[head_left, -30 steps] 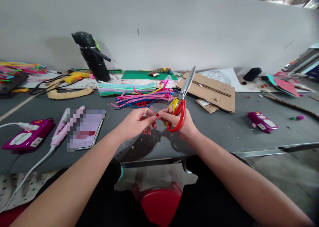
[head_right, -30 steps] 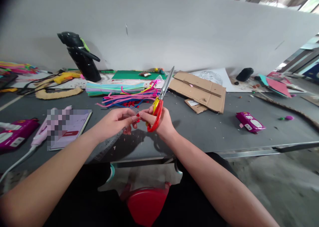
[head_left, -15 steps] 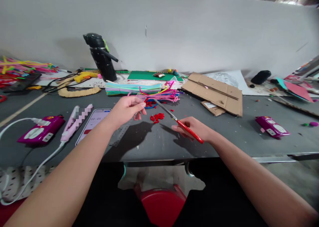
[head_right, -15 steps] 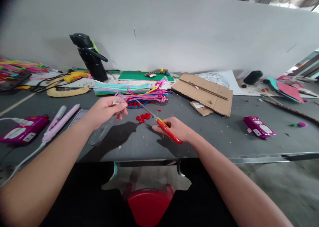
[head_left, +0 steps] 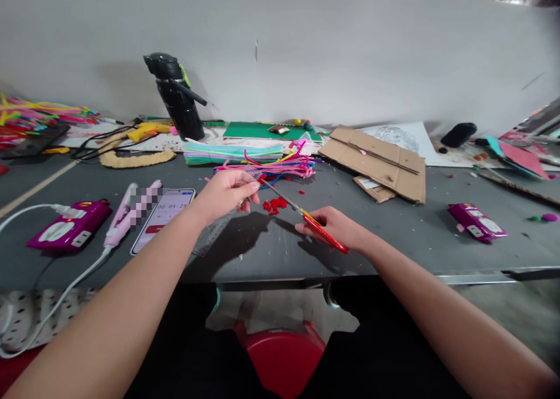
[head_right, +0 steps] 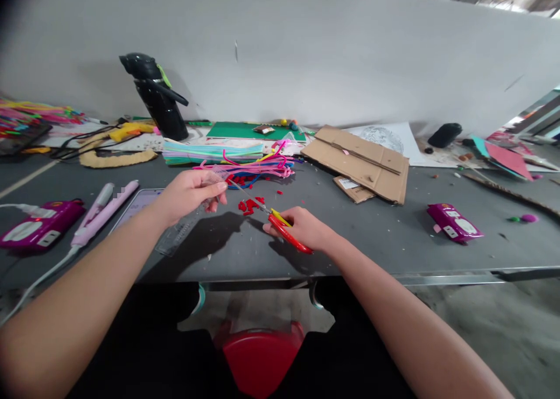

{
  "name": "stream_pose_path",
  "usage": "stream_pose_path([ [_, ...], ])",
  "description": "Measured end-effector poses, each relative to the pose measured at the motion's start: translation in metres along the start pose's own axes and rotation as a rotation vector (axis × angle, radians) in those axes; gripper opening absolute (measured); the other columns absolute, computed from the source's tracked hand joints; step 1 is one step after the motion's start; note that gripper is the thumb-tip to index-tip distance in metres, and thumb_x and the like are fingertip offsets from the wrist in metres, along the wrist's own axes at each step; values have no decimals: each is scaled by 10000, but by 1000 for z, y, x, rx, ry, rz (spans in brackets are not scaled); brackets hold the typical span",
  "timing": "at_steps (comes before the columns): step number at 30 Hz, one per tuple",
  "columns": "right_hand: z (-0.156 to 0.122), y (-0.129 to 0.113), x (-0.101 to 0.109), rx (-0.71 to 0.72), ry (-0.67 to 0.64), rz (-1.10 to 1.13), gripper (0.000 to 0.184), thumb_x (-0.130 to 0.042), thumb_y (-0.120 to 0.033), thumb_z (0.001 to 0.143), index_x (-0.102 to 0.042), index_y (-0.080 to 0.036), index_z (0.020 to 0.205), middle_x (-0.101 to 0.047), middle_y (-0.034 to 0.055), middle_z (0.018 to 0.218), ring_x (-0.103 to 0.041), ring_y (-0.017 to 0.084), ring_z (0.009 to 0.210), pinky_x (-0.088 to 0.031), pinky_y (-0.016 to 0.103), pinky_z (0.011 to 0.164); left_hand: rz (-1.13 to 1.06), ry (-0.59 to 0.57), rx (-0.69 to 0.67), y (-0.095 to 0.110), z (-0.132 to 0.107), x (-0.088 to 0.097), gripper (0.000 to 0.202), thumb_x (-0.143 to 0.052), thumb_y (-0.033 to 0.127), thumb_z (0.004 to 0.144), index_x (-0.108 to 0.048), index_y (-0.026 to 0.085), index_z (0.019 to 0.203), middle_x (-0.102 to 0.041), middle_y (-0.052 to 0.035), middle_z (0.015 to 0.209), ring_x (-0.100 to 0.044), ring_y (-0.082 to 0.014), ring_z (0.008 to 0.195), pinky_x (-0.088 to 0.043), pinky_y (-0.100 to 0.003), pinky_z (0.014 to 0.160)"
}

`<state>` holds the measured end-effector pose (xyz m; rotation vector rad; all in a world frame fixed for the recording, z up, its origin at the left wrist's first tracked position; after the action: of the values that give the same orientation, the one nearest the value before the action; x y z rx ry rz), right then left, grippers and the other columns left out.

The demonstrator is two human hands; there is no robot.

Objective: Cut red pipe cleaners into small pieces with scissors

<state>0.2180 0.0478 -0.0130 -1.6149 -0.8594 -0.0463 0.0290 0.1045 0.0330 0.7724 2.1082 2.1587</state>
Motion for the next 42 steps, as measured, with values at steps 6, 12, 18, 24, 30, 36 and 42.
stream_pose_path([
  [6,1,2,-2,-24,-4,-3,350,-650,-509,770,-661,-163,713,-524,-22,516,-456,104,436,-344,238,454,4,-11,3,-1,0,-3,248,-623,388,842,-583,144,826,-675,-56,735,-578,-116,513,-439,-246,482],
  [12,4,7,-2,-22,0,-52,375,-648,-530,767,-608,-172,663,-533,-26,526,-448,97,430,-304,225,421,-2,-15,2,-2,0,-3,240,-618,384,845,-579,148,823,-673,-57,731,-577,-117,511,-433,-246,478],
  [18,5,12,-2,-46,2,-68,404,-650,-563,750,-620,-167,674,-539,-24,525,-443,97,420,-296,224,403,-15,-10,12,-4,1,-3,221,-620,365,841,-577,151,811,-675,-54,726,-577,-115,503,-432,-246,473],
  [24,5,11,-2,-43,-2,-60,375,-647,-532,765,-627,-167,682,-540,-24,527,-447,95,422,-299,222,403,-35,-3,25,-5,2,-2,198,-624,337,836,-573,148,804,-665,-44,701,-570,-113,488,-424,-243,461],
  [30,6,11,-2,-49,-4,-52,389,-664,-545,749,-626,-167,669,-550,-23,537,-455,93,421,-328,217,394,-33,5,30,-6,2,-2,195,-630,336,828,-566,152,821,-667,-40,699,-568,-115,485,-423,-243,453],
  [36,6,15,-4,-73,-14,2,375,-679,-541,739,-624,-174,682,-526,-29,525,-461,96,396,-380,212,360,-31,12,32,-6,3,-1,192,-628,336,828,-570,153,815,-666,-40,692,-564,-115,483,-420,-241,449],
  [42,9,18,-8,-81,-43,37,344,-663,-507,759,-596,-184,661,-527,-29,500,-471,108,365,-413,226,335,-34,13,31,-8,4,-1,182,-624,321,834,-573,149,808,-664,-41,690,-564,-113,481,-417,-236,440],
])
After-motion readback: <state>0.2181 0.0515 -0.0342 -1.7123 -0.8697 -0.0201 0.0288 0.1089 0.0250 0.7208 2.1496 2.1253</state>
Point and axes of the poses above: each hand's wrist, its own z-axis towards the middle knuckle, its own x-axis out of the back of the hand, y = z × x, the point moved 10 cm from there along z, towards the middle knuckle
